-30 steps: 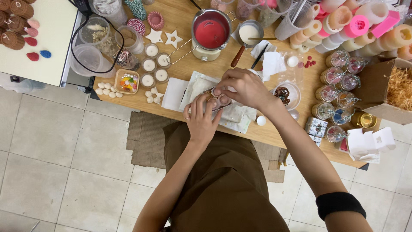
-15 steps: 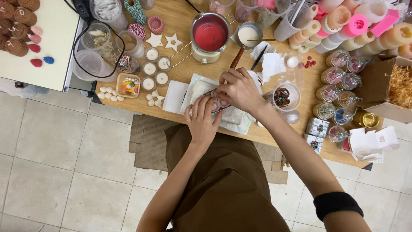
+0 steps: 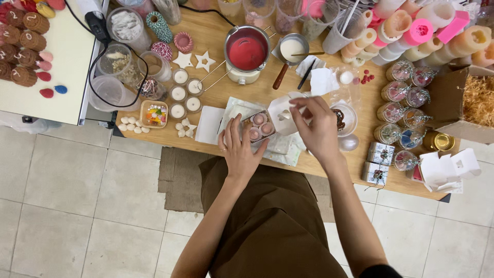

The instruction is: The person assembles a small cardboard gift box, fills it with decorative wood shavings, and places three small disc-shaped candles inside before closing the box.

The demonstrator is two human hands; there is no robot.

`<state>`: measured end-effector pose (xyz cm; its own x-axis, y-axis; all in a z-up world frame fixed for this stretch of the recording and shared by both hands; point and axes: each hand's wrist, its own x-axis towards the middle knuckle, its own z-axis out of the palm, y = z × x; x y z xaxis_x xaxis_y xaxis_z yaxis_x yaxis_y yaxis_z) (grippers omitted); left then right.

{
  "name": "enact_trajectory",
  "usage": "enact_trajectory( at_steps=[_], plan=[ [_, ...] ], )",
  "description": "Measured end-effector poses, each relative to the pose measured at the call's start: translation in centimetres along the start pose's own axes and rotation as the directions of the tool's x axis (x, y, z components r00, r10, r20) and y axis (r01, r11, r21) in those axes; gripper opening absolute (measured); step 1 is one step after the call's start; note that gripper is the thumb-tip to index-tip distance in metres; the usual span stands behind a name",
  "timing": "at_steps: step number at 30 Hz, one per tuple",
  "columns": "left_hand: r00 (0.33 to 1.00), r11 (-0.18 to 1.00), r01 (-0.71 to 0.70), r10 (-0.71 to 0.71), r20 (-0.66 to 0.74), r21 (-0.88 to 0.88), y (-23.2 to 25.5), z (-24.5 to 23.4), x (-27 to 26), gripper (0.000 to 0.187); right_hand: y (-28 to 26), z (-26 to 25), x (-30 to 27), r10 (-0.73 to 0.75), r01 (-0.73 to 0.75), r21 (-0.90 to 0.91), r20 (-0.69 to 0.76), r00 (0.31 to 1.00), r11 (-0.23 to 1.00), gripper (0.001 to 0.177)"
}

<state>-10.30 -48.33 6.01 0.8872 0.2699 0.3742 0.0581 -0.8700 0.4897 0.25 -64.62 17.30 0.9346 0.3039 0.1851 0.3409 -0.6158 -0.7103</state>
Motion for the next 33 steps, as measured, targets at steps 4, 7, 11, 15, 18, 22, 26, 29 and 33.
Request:
enact_trajectory(
  at_steps=[4, 7, 11, 15, 18, 22, 26, 29, 33],
  plan=[
    [0.999, 0.999, 0.017, -0.016, 0.043, -0.03, 0.3, -0.2, 0.0, 0.072, 1.6, 2.4, -6.6, 0.23, -0.229, 0.175, 0.015, 0.973, 0.958, 0.02],
    [0.999, 0.993, 0.02, -0.014, 0.052, -0.115, -0.2, -0.7, 0.7, 0.084, 4.0, 5.3, -10.3, 0.431, -0.448, 0.359, 0.132, 0.893, 0.819, 0.039],
    [0.986, 0.982, 0.073, -0.045, 0.158, -0.173, -0.8, -1.3, 1.6, 0.095, 6.2, 7.9, -11.3, 0.463, -0.529, 0.685, 0.304, 0.833, 0.501, 0.053],
    [0.989, 0.975, 0.082, -0.054, 0.137, -0.208, -0.4, -2.0, 0.3, 0.089, 6.3, 7.8, -9.2, 0.451, -0.504, 0.706, 0.285, 0.846, 0.499, 0.059],
    [0.982, 0.976, 0.081, -0.044, 0.183, -0.2, -0.3, -2.3, -1.2, 0.078, 6.5, 7.3, -6.8, 0.405, -0.446, 0.729, 0.249, 0.88, 0.519, 0.058],
    [0.984, 0.982, 0.03, 0.005, 0.179, -0.188, -0.3, -1.9, -2.8, 0.071, 5.2, 6.4, -5.6, 0.32, -0.381, 0.49, 0.207, 0.925, 0.784, 0.048],
    [0.975, 0.99, -0.037, 0.066, 0.214, -0.135, -0.6, -2.1, -3.6, 0.064, 3.2, 5.8, -5.6, 0.299, -0.342, 0.37, 0.17, 0.939, 0.863, 0.037],
    [0.967, 0.99, -0.044, 0.076, 0.242, -0.136, -0.6, -2.0, -3.8, 0.06, 2.5, 5.9, -5.9, 0.298, -0.345, 0.37, 0.18, 0.938, 0.863, 0.036],
    [0.967, 0.988, -0.057, 0.091, 0.237, -0.146, -0.5, -2.3, -3.3, 0.063, 2.5, 6.2, -6.0, 0.297, -0.344, 0.366, 0.179, 0.938, 0.865, 0.036]
  ],
)
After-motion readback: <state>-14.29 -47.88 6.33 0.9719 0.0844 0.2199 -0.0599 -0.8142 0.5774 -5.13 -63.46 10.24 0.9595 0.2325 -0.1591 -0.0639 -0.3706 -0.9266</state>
